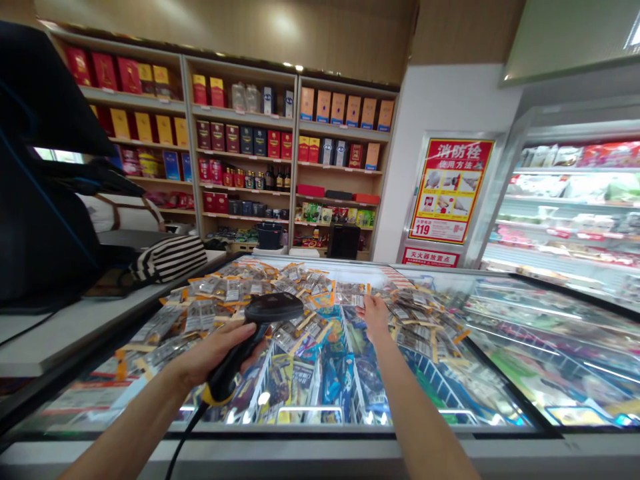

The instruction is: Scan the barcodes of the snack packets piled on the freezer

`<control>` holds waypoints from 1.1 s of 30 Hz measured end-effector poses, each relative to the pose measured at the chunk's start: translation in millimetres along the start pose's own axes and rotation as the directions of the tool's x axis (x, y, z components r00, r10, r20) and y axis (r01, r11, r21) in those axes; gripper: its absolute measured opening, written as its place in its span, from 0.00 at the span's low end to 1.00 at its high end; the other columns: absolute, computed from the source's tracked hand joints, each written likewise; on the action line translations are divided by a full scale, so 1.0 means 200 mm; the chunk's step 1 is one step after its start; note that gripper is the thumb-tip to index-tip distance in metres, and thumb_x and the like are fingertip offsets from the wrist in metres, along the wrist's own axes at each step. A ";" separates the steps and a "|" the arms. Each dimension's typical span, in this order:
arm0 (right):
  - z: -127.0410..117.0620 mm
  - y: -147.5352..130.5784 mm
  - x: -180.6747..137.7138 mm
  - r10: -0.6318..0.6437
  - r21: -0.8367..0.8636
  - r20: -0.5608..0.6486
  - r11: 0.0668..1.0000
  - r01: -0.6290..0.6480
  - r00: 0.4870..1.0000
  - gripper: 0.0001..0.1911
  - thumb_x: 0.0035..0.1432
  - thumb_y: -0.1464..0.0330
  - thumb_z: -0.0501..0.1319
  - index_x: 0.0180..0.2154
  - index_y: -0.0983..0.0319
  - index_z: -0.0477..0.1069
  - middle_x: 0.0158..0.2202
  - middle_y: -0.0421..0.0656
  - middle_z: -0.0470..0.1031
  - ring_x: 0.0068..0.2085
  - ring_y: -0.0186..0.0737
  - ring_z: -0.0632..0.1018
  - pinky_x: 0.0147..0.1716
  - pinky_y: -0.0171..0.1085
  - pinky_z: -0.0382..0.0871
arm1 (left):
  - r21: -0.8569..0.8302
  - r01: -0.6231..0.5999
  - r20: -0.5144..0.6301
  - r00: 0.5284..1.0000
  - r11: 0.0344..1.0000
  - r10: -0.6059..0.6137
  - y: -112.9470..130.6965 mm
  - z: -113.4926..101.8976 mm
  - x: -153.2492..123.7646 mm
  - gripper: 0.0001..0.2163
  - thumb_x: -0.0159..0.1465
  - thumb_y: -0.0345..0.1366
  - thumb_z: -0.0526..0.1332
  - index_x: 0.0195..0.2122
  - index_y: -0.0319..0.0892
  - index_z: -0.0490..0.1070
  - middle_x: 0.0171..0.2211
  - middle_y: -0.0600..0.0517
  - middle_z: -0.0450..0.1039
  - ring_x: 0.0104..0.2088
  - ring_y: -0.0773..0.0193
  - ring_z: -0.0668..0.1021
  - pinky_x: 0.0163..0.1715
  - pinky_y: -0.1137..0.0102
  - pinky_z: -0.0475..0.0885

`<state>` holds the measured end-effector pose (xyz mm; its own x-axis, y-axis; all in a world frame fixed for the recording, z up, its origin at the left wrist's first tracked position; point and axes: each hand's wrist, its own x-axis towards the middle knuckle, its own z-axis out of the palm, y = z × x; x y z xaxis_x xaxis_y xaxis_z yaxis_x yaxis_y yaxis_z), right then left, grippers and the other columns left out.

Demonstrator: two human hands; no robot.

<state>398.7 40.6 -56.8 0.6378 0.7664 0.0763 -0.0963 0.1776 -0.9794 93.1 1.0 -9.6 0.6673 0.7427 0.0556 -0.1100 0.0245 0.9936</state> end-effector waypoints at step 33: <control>-0.63 -0.09 0.13 -0.032 0.242 -0.653 0.938 0.249 0.757 0.03 0.41 0.71 0.54 0.22 0.61 0.59 0.16 0.33 0.63 0.20 0.29 0.70 0.23 0.32 0.68 | -0.075 0.100 -0.102 0.989 0.992 -0.107 -0.02 0.07 0.09 0.13 0.53 0.44 0.56 0.27 0.38 0.63 0.14 0.57 0.64 0.13 0.73 0.66 0.13 0.77 0.58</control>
<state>513.3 -19.7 -60.9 0.9847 0.1709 -0.0330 -0.1166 0.5067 -0.8542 115.6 5.3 -12.0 0.5968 0.8000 -0.0618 -0.0975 0.1488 0.9841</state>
